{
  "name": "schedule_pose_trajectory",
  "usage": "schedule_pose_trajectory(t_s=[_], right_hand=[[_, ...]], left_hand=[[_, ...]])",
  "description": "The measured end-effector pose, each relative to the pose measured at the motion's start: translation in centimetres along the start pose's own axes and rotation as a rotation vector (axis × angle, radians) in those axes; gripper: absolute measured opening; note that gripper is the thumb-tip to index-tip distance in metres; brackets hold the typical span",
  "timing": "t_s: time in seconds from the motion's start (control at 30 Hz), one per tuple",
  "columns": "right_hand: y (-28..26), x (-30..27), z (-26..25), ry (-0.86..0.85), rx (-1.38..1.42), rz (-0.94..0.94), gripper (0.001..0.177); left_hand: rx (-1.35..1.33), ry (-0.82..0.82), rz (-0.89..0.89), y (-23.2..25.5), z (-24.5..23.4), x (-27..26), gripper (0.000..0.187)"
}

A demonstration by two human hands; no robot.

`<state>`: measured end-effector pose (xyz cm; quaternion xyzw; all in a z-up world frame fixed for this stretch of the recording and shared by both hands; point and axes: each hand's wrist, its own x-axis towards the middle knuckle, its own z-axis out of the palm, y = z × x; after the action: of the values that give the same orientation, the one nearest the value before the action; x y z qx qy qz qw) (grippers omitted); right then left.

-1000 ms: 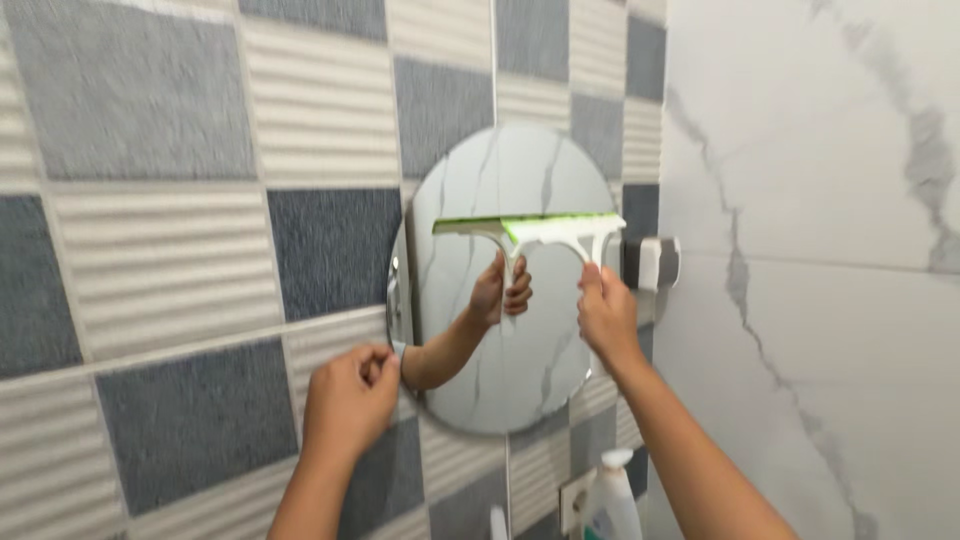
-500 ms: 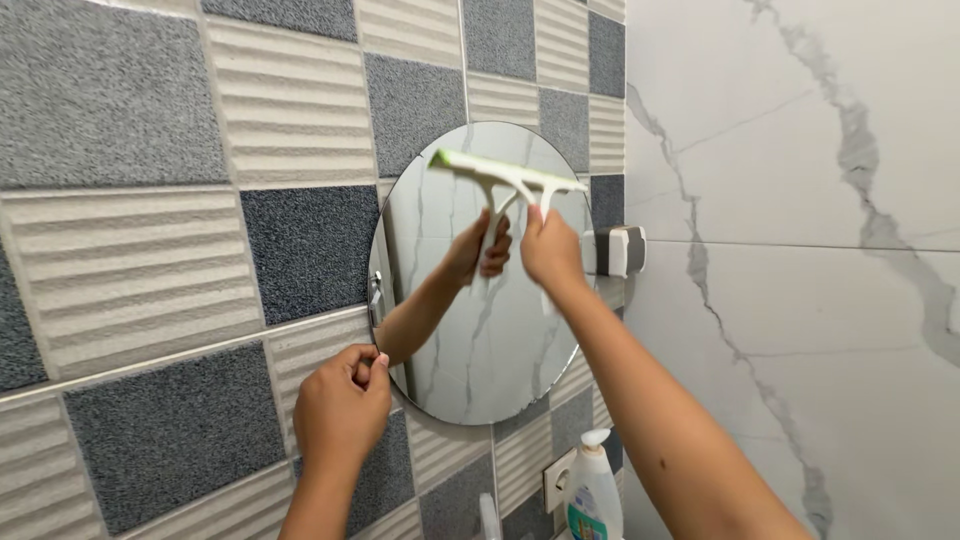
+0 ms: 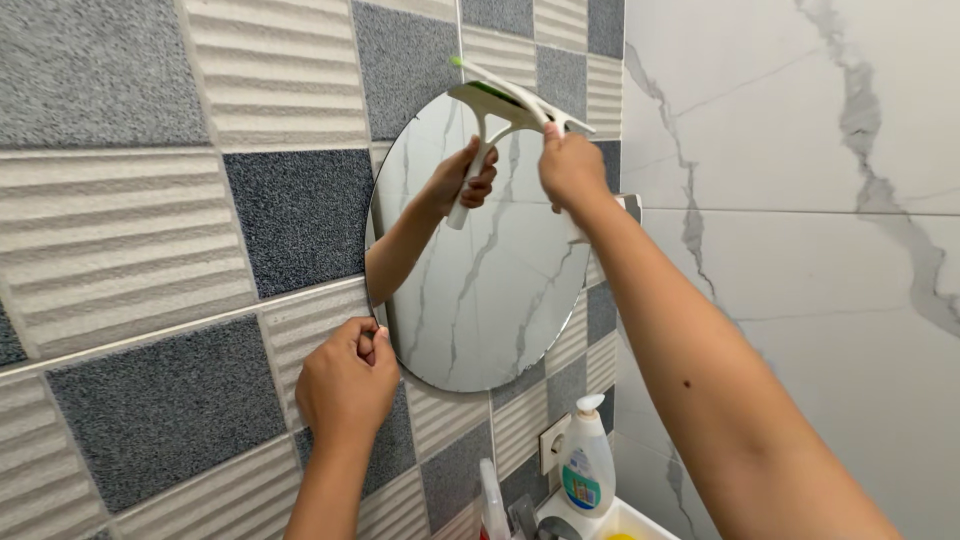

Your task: The person sprays a cleaning solution onto a round bathroom mirror and wipes it with a squeegee. They then use a cloth to wipe the mirror surface again, finishing the cleaning process.

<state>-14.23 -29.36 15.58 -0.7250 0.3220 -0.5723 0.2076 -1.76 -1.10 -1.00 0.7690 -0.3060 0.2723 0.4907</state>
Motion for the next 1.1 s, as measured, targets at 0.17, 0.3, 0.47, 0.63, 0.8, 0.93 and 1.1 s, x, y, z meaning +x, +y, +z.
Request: schedule_pose_trajectory(t_s=[0.17,0.3,0.47,0.63,0.8,0.93,1.1], right_hand=[[2.5,-3.3,4.1,0.157,-0.082,-0.242,0.053],[5.7,-8.5,5.4,0.084,-0.113,-0.187,0.05],[7.9,-13.1,5.0,-0.041,-0.164,-0.132,0.052],[6.8,-7.9,1.9,0.019,-0.165,-0.125,0.052],[2.7,-0.4,-1.1,0.069,-0.124,-0.055,0.057],[1.7,0.1,1.1,-0.012,-0.052,0.082,0.055],[5.7,-5.5,5.4,0.136,-0.121,-0.139,0.055]], left_hand=[[-0.019,0.007,0.015,-0.1,0.0,-0.1,0.018],[-0.002,0.014,0.023,-0.3,0.2,-0.1,0.019],[0.029,0.008,-0.003,-0.2,0.3,0.0,0.019],[0.001,0.029,0.01,0.0,0.3,-0.1,0.019],[0.025,0.012,-0.029,0.2,0.3,-0.2,0.019],[-0.022,0.033,-0.009,0.2,0.3,-0.2,0.019],[-0.061,0.041,-0.027,-0.1,0.4,-0.1,0.02]])
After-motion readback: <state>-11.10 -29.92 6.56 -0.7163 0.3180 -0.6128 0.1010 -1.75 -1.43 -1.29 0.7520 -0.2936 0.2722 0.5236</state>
